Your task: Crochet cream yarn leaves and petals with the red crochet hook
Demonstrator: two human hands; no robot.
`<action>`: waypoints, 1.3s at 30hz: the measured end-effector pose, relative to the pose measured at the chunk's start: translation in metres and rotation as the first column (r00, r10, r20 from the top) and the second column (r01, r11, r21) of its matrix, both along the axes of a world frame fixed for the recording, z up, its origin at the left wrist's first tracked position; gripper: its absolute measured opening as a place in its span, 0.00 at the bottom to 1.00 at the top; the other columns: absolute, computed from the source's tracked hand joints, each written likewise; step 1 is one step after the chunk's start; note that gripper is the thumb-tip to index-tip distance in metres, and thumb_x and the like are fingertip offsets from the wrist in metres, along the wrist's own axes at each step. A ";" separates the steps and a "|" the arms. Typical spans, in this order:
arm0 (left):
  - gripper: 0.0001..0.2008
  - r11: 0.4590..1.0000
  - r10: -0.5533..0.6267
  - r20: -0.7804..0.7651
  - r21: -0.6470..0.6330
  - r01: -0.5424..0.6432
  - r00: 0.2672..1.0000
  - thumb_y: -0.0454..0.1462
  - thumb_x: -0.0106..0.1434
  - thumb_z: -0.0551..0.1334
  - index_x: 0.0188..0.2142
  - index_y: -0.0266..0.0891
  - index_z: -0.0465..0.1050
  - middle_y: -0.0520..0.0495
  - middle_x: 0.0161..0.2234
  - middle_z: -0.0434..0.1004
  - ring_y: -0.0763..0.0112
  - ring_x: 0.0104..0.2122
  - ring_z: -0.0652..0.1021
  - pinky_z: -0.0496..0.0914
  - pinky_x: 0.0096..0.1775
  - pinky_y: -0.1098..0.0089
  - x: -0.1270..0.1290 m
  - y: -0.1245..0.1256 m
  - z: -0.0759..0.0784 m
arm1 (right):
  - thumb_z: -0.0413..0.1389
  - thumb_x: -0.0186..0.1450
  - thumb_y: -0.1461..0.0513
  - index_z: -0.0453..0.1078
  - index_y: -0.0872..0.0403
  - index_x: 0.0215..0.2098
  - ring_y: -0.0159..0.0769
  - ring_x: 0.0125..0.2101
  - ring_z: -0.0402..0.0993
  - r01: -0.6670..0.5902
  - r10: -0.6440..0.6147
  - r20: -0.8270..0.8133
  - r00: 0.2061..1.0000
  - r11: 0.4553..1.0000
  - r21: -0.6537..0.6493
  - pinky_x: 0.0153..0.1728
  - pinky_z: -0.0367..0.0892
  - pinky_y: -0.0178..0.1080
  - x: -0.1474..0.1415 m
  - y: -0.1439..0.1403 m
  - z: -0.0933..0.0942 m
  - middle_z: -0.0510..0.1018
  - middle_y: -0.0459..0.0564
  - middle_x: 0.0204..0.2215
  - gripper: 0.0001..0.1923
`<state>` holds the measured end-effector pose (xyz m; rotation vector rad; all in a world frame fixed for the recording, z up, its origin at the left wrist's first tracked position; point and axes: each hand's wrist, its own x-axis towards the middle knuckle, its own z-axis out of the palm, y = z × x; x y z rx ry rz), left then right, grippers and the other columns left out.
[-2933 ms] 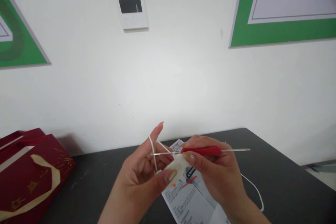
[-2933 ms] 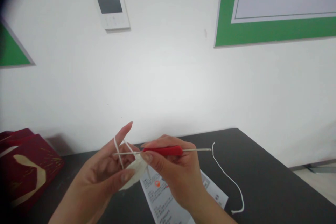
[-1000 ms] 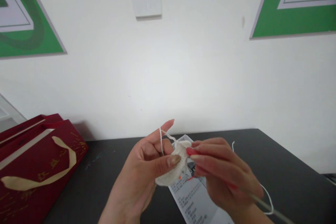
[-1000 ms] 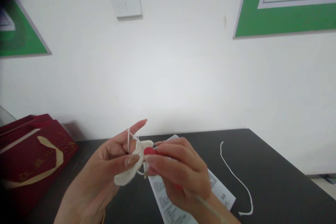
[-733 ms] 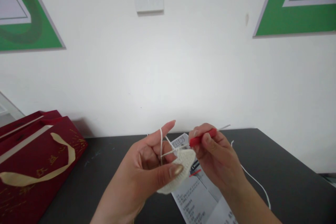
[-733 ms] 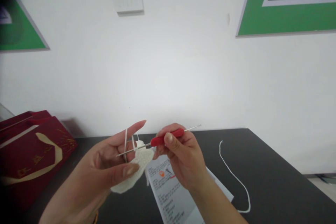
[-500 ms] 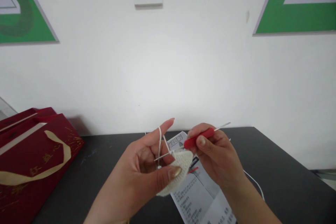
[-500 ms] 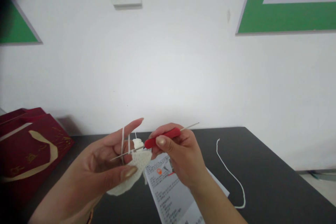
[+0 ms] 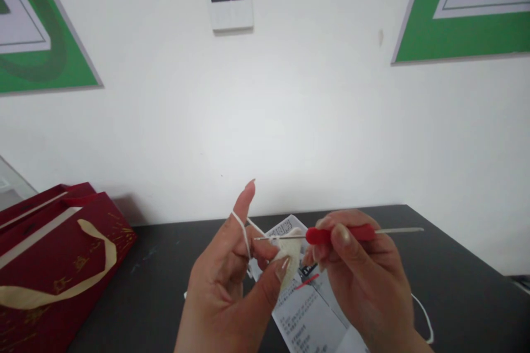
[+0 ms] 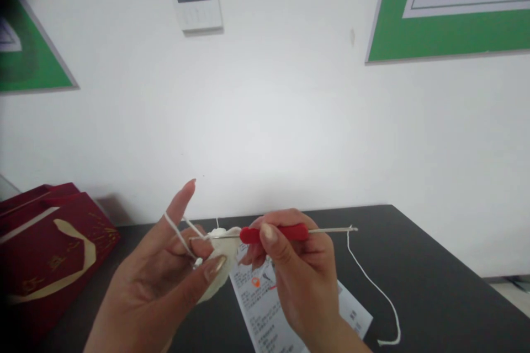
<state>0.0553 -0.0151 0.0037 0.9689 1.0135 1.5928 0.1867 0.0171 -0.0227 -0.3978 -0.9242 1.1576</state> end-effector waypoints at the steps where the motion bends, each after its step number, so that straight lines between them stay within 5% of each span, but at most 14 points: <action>1: 0.38 1.000 -0.001 0.058 -0.004 0.001 0.998 0.33 0.48 0.74 0.57 0.58 0.68 0.57 0.25 0.71 0.79 0.24 0.71 0.69 0.29 0.80 0.002 0.000 0.000 | 0.65 0.60 0.60 0.78 0.51 0.30 0.29 0.20 0.74 -0.020 0.020 -0.031 0.999 1.000 -0.002 0.24 0.71 0.30 -0.002 0.000 -0.001 0.79 0.45 0.21 0.03; 5: 0.40 0.999 -0.018 0.193 0.033 0.012 0.981 0.33 0.51 0.72 0.60 0.61 0.63 0.59 0.24 0.71 0.81 0.23 0.72 0.68 0.28 0.81 0.011 0.003 -0.002 | 0.63 0.62 0.62 0.79 0.50 0.32 0.30 0.25 0.76 0.057 -0.058 0.011 0.998 0.994 0.098 0.28 0.72 0.31 -0.008 -0.001 -0.007 0.81 0.46 0.25 0.02; 9: 0.41 0.998 0.029 0.073 0.057 -0.033 0.997 0.34 0.53 0.71 0.62 0.60 0.58 0.59 0.23 0.70 0.79 0.26 0.72 0.69 0.32 0.80 0.011 0.002 -0.003 | 0.60 0.63 0.65 0.79 0.52 0.37 0.32 0.29 0.75 0.232 -0.290 0.147 0.946 0.919 0.317 0.30 0.71 0.32 -0.003 -0.008 -0.007 0.80 0.49 0.27 0.06; 14: 0.42 0.983 -0.175 0.092 -0.040 0.180 0.980 0.30 0.49 0.73 0.61 0.56 0.63 0.56 0.24 0.71 0.79 0.24 0.71 0.68 0.27 0.80 -0.003 0.002 0.000 | 0.59 0.64 0.63 0.77 0.54 0.28 0.27 0.21 0.70 0.055 -0.058 0.039 0.998 0.995 0.087 0.24 0.71 0.29 0.008 0.001 0.003 0.76 0.45 0.21 0.07; 17: 0.41 0.947 -0.312 0.136 -0.041 0.320 0.940 0.28 0.49 0.72 0.59 0.57 0.65 0.55 0.24 0.72 0.80 0.24 0.71 0.67 0.26 0.80 -0.010 0.008 -0.002 | 0.60 0.63 0.62 0.74 0.55 0.24 0.26 0.18 0.67 -0.102 0.098 -0.053 0.994 0.992 -0.071 0.21 0.70 0.29 0.007 0.012 0.005 0.72 0.43 0.17 0.10; 19: 0.40 0.942 -0.327 0.155 -0.027 0.335 0.932 0.28 0.49 0.72 0.59 0.56 0.66 0.56 0.24 0.72 0.80 0.24 0.71 0.67 0.27 0.80 -0.011 0.013 -0.004 | 0.59 0.64 0.61 0.74 0.55 0.25 0.26 0.17 0.68 -0.106 0.101 -0.069 0.992 0.991 -0.081 0.21 0.70 0.29 0.004 0.015 0.002 0.73 0.43 0.17 0.10; 21: 0.38 0.953 -0.299 0.179 0.004 0.304 0.937 0.28 0.50 0.71 0.59 0.55 0.66 0.56 0.24 0.71 0.81 0.23 0.71 0.67 0.26 0.80 -0.008 0.016 -0.007 | 0.57 0.66 0.62 0.76 0.54 0.29 0.27 0.20 0.70 0.020 -0.019 -0.006 1.000 1.000 0.023 0.23 0.70 0.30 0.002 0.011 -0.003 0.76 0.44 0.21 0.08; 24: 0.37 0.979 -0.203 0.200 0.058 0.195 0.959 0.29 0.52 0.71 0.60 0.56 0.65 0.57 0.24 0.71 0.79 0.25 0.72 0.68 0.28 0.79 0.002 0.013 -0.008 | 0.56 0.65 0.69 0.77 0.52 0.40 0.32 0.29 0.74 0.268 -0.357 0.186 0.916 0.885 0.382 0.29 0.71 0.33 0.005 -0.003 -0.009 0.79 0.48 0.29 0.10; 26: 0.37 0.989 -0.135 0.208 0.086 0.120 0.969 0.30 0.53 0.71 0.60 0.58 0.64 0.57 0.24 0.73 0.78 0.27 0.74 0.70 0.33 0.77 0.008 0.008 -0.008 | 0.58 0.58 0.75 0.76 0.52 0.46 0.36 0.34 0.75 0.273 -0.529 0.311 0.790 0.756 0.595 0.29 0.72 0.35 0.010 -0.013 -0.010 0.80 0.52 0.36 0.21; 29: 0.37 0.989 -0.138 0.253 0.083 0.120 0.958 0.30 0.53 0.71 0.59 0.57 0.65 0.58 0.23 0.73 0.79 0.25 0.75 0.70 0.33 0.78 0.011 0.004 -0.007 | 0.59 0.55 0.78 0.75 0.51 0.49 0.38 0.35 0.75 0.209 -0.611 0.397 0.685 0.687 0.696 0.32 0.73 0.39 0.013 -0.017 -0.010 0.81 0.53 0.39 0.27; 31: 0.36 0.979 -0.205 0.283 0.041 0.201 0.937 0.29 0.52 0.71 0.58 0.53 0.68 0.57 0.23 0.73 0.80 0.24 0.74 0.69 0.30 0.79 0.007 0.006 -0.006 | 0.58 0.60 0.73 0.77 0.50 0.46 0.37 0.33 0.74 0.272 -0.559 0.294 0.775 0.715 0.644 0.29 0.72 0.37 0.010 -0.014 -0.010 0.80 0.52 0.36 0.19; 33: 0.34 0.956 -0.282 0.296 0.006 0.293 0.912 0.27 0.49 0.72 0.56 0.47 0.71 0.57 0.23 0.73 0.80 0.23 0.74 0.69 0.29 0.79 0.002 0.009 -0.006 | 0.58 0.64 0.68 0.78 0.51 0.42 0.35 0.31 0.74 0.250 -0.408 0.219 0.887 0.820 0.514 0.29 0.71 0.36 0.005 -0.007 -0.010 0.79 0.50 0.32 0.11; 36: 0.34 0.932 -0.350 0.276 0.006 0.363 0.895 0.26 0.48 0.72 0.55 0.43 0.72 0.57 0.22 0.73 0.80 0.23 0.75 0.68 0.29 0.78 -0.005 0.013 -0.006 | 0.59 0.65 0.63 0.78 0.51 0.37 0.30 0.27 0.74 0.109 -0.151 0.120 0.981 0.949 0.296 0.29 0.71 0.33 0.000 0.000 -0.007 0.79 0.47 0.28 0.05; 39: 0.35 0.921 -0.380 0.208 -0.004 0.389 0.901 0.27 0.48 0.72 0.56 0.45 0.71 0.57 0.22 0.73 0.81 0.22 0.73 0.66 0.26 0.80 -0.010 0.014 -0.004 | 0.61 0.64 0.61 0.79 0.50 0.34 0.26 0.23 0.74 -0.054 0.047 0.053 0.997 0.992 0.117 0.26 0.71 0.29 0.000 0.004 -0.003 0.79 0.45 0.26 0.04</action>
